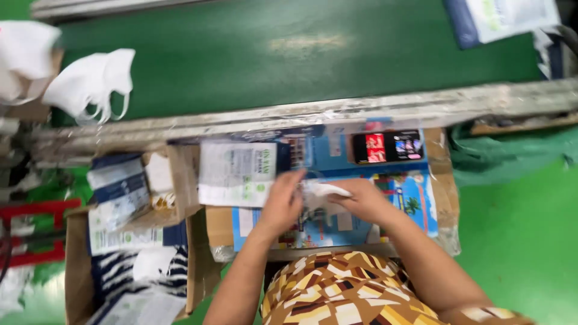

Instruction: The person is manually packing disposable face masks into individual plastic sleeves and then into boxes on a conveyor line.

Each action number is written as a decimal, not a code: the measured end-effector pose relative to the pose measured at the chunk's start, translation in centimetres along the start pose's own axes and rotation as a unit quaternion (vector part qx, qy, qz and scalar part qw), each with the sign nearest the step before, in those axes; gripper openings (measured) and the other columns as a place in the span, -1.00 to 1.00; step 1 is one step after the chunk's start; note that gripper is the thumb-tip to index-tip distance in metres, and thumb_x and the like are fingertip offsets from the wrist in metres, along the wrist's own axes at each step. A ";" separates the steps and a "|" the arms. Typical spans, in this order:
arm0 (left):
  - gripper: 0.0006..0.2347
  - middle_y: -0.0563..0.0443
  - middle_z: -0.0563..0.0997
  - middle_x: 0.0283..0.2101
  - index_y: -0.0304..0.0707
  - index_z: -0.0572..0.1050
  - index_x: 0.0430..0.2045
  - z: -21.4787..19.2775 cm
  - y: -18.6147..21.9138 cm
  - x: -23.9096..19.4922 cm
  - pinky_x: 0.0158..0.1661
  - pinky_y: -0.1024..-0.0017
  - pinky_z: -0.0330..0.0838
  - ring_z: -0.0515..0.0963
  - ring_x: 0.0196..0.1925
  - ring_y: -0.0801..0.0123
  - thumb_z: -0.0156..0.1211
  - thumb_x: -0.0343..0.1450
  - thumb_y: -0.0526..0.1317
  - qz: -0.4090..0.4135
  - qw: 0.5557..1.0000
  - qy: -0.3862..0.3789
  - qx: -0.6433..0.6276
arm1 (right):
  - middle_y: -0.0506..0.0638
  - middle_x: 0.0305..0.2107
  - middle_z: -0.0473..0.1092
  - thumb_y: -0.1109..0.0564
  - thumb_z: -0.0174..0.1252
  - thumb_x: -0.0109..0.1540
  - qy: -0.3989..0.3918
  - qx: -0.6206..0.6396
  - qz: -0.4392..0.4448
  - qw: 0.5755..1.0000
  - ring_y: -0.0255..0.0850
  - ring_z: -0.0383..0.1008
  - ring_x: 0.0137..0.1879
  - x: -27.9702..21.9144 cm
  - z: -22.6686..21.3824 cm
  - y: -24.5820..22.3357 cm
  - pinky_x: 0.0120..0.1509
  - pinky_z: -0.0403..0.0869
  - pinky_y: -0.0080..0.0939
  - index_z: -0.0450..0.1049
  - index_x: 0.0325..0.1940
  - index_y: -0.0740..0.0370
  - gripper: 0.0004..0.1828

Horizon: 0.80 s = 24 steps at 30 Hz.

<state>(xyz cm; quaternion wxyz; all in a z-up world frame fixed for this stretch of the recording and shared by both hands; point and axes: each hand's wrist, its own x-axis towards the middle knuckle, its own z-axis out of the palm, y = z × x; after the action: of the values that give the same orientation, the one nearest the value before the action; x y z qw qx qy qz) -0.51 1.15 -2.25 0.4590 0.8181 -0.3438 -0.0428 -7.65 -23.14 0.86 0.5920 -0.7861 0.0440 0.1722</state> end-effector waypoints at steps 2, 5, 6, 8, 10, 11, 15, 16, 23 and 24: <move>-0.61 -0.27 0.49 0.13 -0.29 0.44 0.23 -0.6 -2.0 -0.2 0.23 0.11 0.38 0.47 0.19 -0.10 0.12 0.46 -0.34 -0.053 0.994 0.072 0.061 | 0.11 -0.22 0.59 0.07 0.28 0.24 -0.012 -0.095 0.039 0.995 -0.09 0.58 -0.15 -1.4 -2.1 1.7 -0.02 0.51 -0.10 0.60 0.14 0.12 -0.63; -0.70 -0.22 0.51 -0.01 -0.32 0.52 0.02 -1.3 -3.3 -0.1 0.04 0.11 0.45 0.51 0.05 -0.10 0.20 0.42 -0.23 -0.180 0.964 0.092 0.172 | 0.16 -0.20 0.65 0.11 0.22 0.29 -0.128 0.263 -0.109 0.950 -0.13 0.69 -0.09 -1.6 -4.0 2.1 0.03 0.62 -0.12 0.69 -0.08 0.27 -0.77; -0.72 -0.25 0.49 -0.05 -0.36 0.53 -0.08 -1.2 -3.2 0.0 -0.03 0.09 0.45 0.50 0.01 -0.13 0.22 0.38 -0.21 -0.191 0.957 0.061 0.211 | 0.08 -0.23 0.63 0.06 0.18 0.32 -0.056 0.083 0.028 0.995 -0.21 0.67 -0.10 -2.1 -3.4 -5.5 0.03 0.57 -0.19 0.64 -0.09 0.22 -0.77; -0.73 -0.27 0.47 -0.08 -0.40 0.54 -0.17 -0.8 -2.6 0.8 -0.10 0.06 0.46 0.50 -0.03 -0.16 0.25 0.34 -0.20 -0.190 0.950 0.025 0.246 | 0.00 -0.27 0.60 0.01 0.13 0.36 0.032 -0.101 0.165 0.981 -0.28 0.66 -0.11 -1.4 -2.0 -6.9 0.03 0.51 -0.25 0.59 -0.11 0.17 -0.77; -0.81 -0.25 0.46 -0.14 -0.42 0.53 -0.34 -0.2 -1.5 1.7 -0.12 0.07 0.49 0.53 -0.06 -0.11 0.22 0.33 -0.22 -0.223 0.926 -0.012 0.303 | 0.03 -0.07 0.61 0.18 0.21 0.23 0.154 -0.057 -0.015 0.986 -0.17 0.62 0.00 0.7 -0.6 5.1 0.13 0.55 -0.19 0.56 0.16 0.07 -0.61; -0.81 -0.25 0.46 -0.14 -0.42 0.53 -0.34 0.8 -2.4 1.7 -0.12 0.07 0.49 0.53 -0.06 -0.11 0.22 0.33 -0.22 -0.209 0.931 -0.022 0.298 | 0.03 -0.07 0.61 0.18 0.21 0.23 0.170 -0.057 -0.007 0.984 -0.17 0.62 0.00 0.6 0.0 5.2 0.13 0.55 -0.19 0.56 0.16 0.07 -0.61; -0.89 -0.29 0.45 -0.09 -0.48 0.51 -0.34 3.1 -3.8 1.7 -0.19 0.19 0.57 0.56 -0.08 -0.06 0.08 0.38 -0.36 -0.213 0.897 -0.074 0.381 | 0.15 0.13 0.48 0.43 0.13 0.01 0.178 -0.168 -0.156 0.957 0.10 0.48 0.22 0.1 1.8 3.6 0.30 0.42 -0.02 0.47 0.24 0.13 -0.30; -0.87 -0.32 0.45 -0.09 -0.53 0.50 -0.33 3.0 -3.7 2.0 -0.24 0.20 0.59 0.57 -0.10 -0.07 0.06 0.38 -0.37 -0.222 0.890 -0.090 0.388 | 0.15 0.10 0.48 0.42 0.16 -0.01 0.168 -0.187 -0.166 0.954 0.14 0.48 0.18 0.0 2.0 2.5 0.27 0.43 0.02 0.48 0.21 0.13 -0.32; -0.80 -0.36 0.43 -0.09 -0.60 0.49 -0.31 3.5 -3.6 2.3 -0.23 0.21 0.59 0.57 -0.12 -0.09 0.09 0.32 -0.34 -0.216 0.893 -0.051 0.392 | -0.02 -0.17 0.50 0.29 0.25 -0.04 0.178 -0.356 -0.262 0.879 0.06 0.39 0.07 0.3 2.3 1.2 0.12 0.29 0.09 0.53 0.16 0.07 -0.36; -0.82 -0.34 0.44 -0.08 -0.56 0.49 -0.30 3.9 -4.2 2.1 -0.21 0.22 0.59 0.57 -0.11 -0.06 0.07 0.36 -0.34 -0.218 0.890 -0.059 0.397 | -0.05 -0.16 0.50 0.29 0.24 -0.02 0.178 -0.374 -0.252 0.875 0.03 0.38 0.09 0.4 2.4 1.5 0.12 0.28 0.06 0.55 0.11 0.03 -0.42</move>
<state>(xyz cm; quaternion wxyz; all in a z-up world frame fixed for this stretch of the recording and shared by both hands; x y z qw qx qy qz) 1.80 -1.49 -7.27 0.0544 0.9825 -0.1712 -0.0500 -8.21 -21.30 -1.21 0.2595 -0.9507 -0.1182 -0.1221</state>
